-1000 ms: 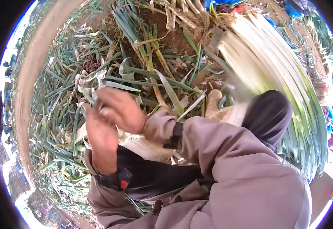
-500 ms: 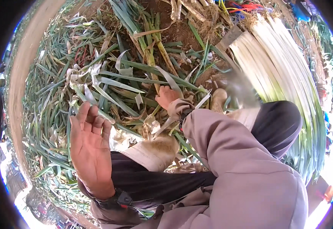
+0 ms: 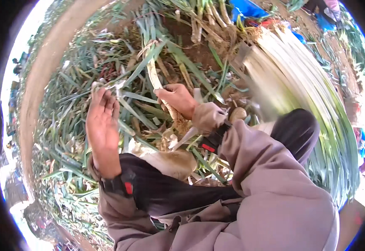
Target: Stripping the outer leaves of harvested leeks to prepare them for packing.
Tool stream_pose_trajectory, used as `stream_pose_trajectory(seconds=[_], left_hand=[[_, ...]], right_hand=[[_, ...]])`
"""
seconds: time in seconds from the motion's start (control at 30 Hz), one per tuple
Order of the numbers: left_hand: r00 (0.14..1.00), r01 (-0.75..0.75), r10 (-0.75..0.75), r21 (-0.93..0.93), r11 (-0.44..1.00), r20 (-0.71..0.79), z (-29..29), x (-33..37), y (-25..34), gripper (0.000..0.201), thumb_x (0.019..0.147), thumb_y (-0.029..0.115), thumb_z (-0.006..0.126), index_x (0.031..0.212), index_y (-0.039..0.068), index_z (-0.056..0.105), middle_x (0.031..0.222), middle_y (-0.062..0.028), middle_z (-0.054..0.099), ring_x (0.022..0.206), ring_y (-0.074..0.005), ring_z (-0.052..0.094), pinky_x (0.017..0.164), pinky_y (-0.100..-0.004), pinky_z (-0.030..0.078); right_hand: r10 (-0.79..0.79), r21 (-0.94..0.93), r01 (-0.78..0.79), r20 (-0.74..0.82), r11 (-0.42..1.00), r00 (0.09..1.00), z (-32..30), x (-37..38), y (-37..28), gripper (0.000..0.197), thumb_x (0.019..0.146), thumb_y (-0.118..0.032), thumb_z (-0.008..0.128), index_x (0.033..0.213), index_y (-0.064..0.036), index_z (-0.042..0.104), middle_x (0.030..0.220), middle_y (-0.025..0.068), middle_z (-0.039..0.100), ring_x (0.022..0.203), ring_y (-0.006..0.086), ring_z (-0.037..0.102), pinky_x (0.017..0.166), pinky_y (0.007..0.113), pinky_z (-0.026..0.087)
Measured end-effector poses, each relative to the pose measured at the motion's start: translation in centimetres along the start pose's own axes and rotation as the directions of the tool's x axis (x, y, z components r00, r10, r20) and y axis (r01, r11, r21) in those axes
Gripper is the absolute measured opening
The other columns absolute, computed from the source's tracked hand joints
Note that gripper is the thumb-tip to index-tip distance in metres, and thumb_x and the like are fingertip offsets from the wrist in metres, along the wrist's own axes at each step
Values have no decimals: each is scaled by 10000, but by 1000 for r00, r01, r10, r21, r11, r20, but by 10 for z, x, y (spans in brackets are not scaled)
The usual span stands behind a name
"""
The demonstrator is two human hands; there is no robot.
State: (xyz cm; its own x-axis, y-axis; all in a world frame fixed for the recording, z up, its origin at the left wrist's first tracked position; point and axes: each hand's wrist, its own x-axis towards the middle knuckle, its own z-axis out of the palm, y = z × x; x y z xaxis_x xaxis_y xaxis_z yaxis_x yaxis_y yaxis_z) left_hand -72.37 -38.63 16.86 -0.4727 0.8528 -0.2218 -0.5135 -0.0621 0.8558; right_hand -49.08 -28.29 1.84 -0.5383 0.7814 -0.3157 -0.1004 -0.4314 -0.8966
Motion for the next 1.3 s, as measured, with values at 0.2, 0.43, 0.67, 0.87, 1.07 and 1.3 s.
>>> stream_pose_trajectory(seconds=[0.2,0.43,0.67,0.87,1.07,1.3], left_hand=[[986,-50,52,16,999,-155,-62,76,39,370,1062,277,921,1332,58,794,1244,-76,818,1189,-268,770,1131,-451,614],[951,112,-53,182,977,-304,-109,121,-1,679,1150,541,806,1528,0,647,1316,-205,767,1129,-334,750,990,-504,632],[992,105,-108,42,994,61,-74,91,-31,552,1254,415,659,1682,77,576,1601,-214,661,1395,-360,718,1189,-592,617],[985,-84,122,-279,957,124,-24,51,-12,374,1169,214,817,1522,107,754,1398,-71,824,1258,-250,783,1098,-504,652],[952,-199,219,-111,974,216,-19,36,5,520,1160,218,828,1635,77,669,1520,-50,774,1376,-218,733,1172,-484,620],[941,-54,122,-216,975,315,-14,35,-1,553,1265,414,645,1700,88,545,1599,-131,696,1431,-341,693,1258,-568,546]], right_hand=[[8,-123,15,182,992,983,57,-102,-115,470,1148,-423,791,1099,42,838,905,49,779,734,121,697,680,351,557],[105,-333,43,414,942,904,47,-206,-123,419,1169,-327,792,1347,51,812,966,27,786,910,73,696,785,324,579],[87,-844,483,513,233,854,19,-241,-98,402,1091,-306,817,1358,-14,746,1048,220,797,948,381,819,845,498,628],[-13,-913,347,352,214,936,-44,-199,-39,658,1080,-512,839,1506,-36,683,1247,275,775,1150,466,796,1003,573,618],[-366,-883,295,156,366,918,69,-114,-90,1006,1068,-636,849,1769,-2,506,1690,326,629,1553,481,635,1290,552,512],[-505,-588,457,95,667,858,102,-30,-94,709,1030,-493,951,1495,12,771,1297,218,857,1220,314,817,1077,442,616]])
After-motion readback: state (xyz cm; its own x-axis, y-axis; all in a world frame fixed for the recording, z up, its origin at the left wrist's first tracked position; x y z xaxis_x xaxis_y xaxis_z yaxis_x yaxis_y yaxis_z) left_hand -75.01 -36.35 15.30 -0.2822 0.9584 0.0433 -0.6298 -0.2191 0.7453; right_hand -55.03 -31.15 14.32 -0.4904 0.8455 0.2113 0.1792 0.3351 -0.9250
